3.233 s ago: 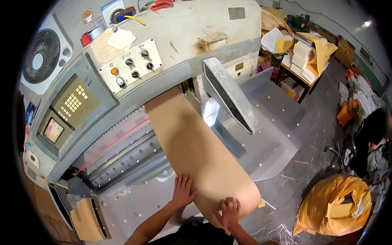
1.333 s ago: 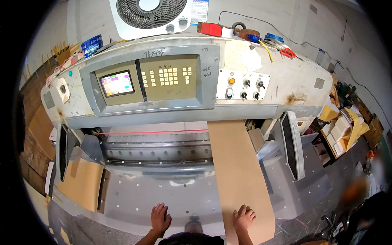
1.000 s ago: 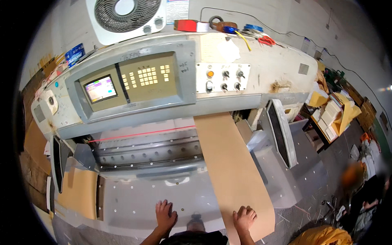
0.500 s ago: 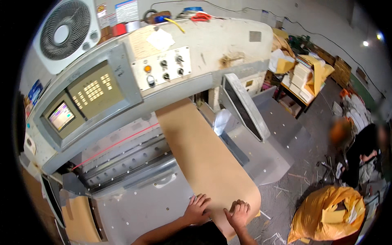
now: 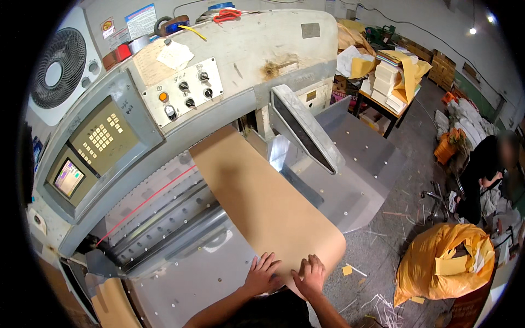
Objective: The person operates a large industrial paper cutting machine to trim large sheets of brown cardboard. They align the cardboard against a guide, press buttons on the control panel to activate the blade, and then remove the cut pieces. The person also briefly consults a printed document and interacts with a coworker.
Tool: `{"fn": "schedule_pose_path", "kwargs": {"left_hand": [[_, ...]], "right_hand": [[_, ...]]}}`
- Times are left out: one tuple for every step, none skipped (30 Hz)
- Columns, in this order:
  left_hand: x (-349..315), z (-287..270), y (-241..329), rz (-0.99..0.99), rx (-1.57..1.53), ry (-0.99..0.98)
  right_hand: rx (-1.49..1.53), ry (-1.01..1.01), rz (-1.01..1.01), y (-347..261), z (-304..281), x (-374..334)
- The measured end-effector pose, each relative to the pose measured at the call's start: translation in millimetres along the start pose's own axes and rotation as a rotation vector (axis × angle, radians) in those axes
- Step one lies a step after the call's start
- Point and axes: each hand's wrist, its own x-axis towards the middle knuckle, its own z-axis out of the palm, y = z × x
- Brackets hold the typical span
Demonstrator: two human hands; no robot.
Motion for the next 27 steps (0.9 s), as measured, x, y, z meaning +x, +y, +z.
{"fn": "schedule_pose_path", "kwargs": {"left_hand": [[2.6,2.6,-7.5,0.002,0.001,0.024],[4.3,5.2,-14.2,-0.024,-0.011,0.03],[8.0,6.4,-19.3,-0.049,-0.026,0.035],[12.0,7.3,-25.0,-0.073,-0.041,0.041],[18.7,7.7,-33.2,-0.086,0.003,0.063],[27.6,5.6,-41.8,-0.099,0.044,0.082],[34.0,1.3,-47.6,-0.114,0.086,0.098],[39.0,-3.1,-51.9,-0.13,0.087,0.105],[43.9,-8.7,-56.0,-0.145,0.09,0.111],[46.0,-10.6,-59.0,-0.158,0.093,0.116],[45.6,-5.2,-62.9,-0.163,0.093,0.11],[44.0,-4.5,-61.9,-0.179,0.091,0.097],[42.5,-3.5,-60.1,-0.194,0.089,0.083],[41.1,-3.3,-58.8,-0.209,0.088,0.069],[39.4,-2.5,-57.7,-0.209,0.081,0.074],[37.3,-2.2,-57.4,-0.21,0.074,0.079],[34.7,-2.2,-57.3,-0.211,0.067,0.085],[33.4,-2.6,-57.2,-0.206,0.066,0.086],[31.4,-3.4,-57.6,-0.202,0.066,0.088],[29.2,-4.0,-58.1,-0.2,0.066,0.091],[26.0,-4.4,-58.8,-0.196,0.077,0.096],[22.7,-5.0,-59.5,-0.195,0.088,0.102],[19.9,-5.4,-59.6,-0.196,0.099,0.109],[16.1,-7.8,-58.4,-0.212,0.121,0.117],[11.9,-10.6,-57.2,-0.231,0.143,0.126],[7.0,-13.8,-55.7,-0.252,0.166,0.135],[1.7,-17.9,-54.3,-0.267,0.178,0.128]], "right_hand": [[0.026,-0.036,-0.005,-2.9,2.1,2.5],[0.02,-0.06,-0.013,-6.5,4.0,5.0],[0.011,-0.084,-0.019,-11.3,3.9,8.0],[0.001,-0.108,-0.025,-15.2,4.5,10.7],[-0.012,-0.131,-0.041,-16.0,8.5,13.1],[-0.023,-0.135,-0.063,-17.8,12.0,14.9],[-0.032,-0.141,-0.084,-20.4,15.0,15.7],[-0.041,-0.147,-0.104,-23.1,16.8,16.1],[-0.056,-0.16,-0.108,-26.6,18.6,16.5],[-0.072,-0.173,-0.111,-29.9,19.9,16.9],[-0.089,-0.185,-0.112,-31.7,20.2,17.6],[-0.084,-0.182,-0.112,-33.8,19.1,17.8],[-0.08,-0.178,-0.11,-36.4,16.2,17.9],[-0.076,-0.173,-0.108,-38.2,14.8,18.2],[-0.078,-0.171,-0.115,-37.3,14.1,17.8],[-0.08,-0.168,-0.122,-35.3,13.8,17.3],[-0.082,-0.166,-0.131,-34.2,13.9,15.6],[-0.077,-0.159,-0.133,-33.4,13.6,14.5],[-0.073,-0.153,-0.136,-32.8,13.5,13.1],[-0.068,-0.148,-0.141,-32.4,13.8,11.7],[-0.071,-0.156,-0.137,-32.3,15.0,10.2],[-0.073,-0.165,-0.135,-32.6,16.8,8.6],[-0.076,-0.175,-0.135,-33.3,18.1,7.6],[-0.068,-0.172,-0.146,-35.7,18.3,8.2],[-0.06,-0.17,-0.159,-38.6,17.9,8.9],[-0.05,-0.169,-0.174,-41.4,17.2,9.2],[-0.027,-0.164,-0.172,-44.1,16.0,9.4]]}}
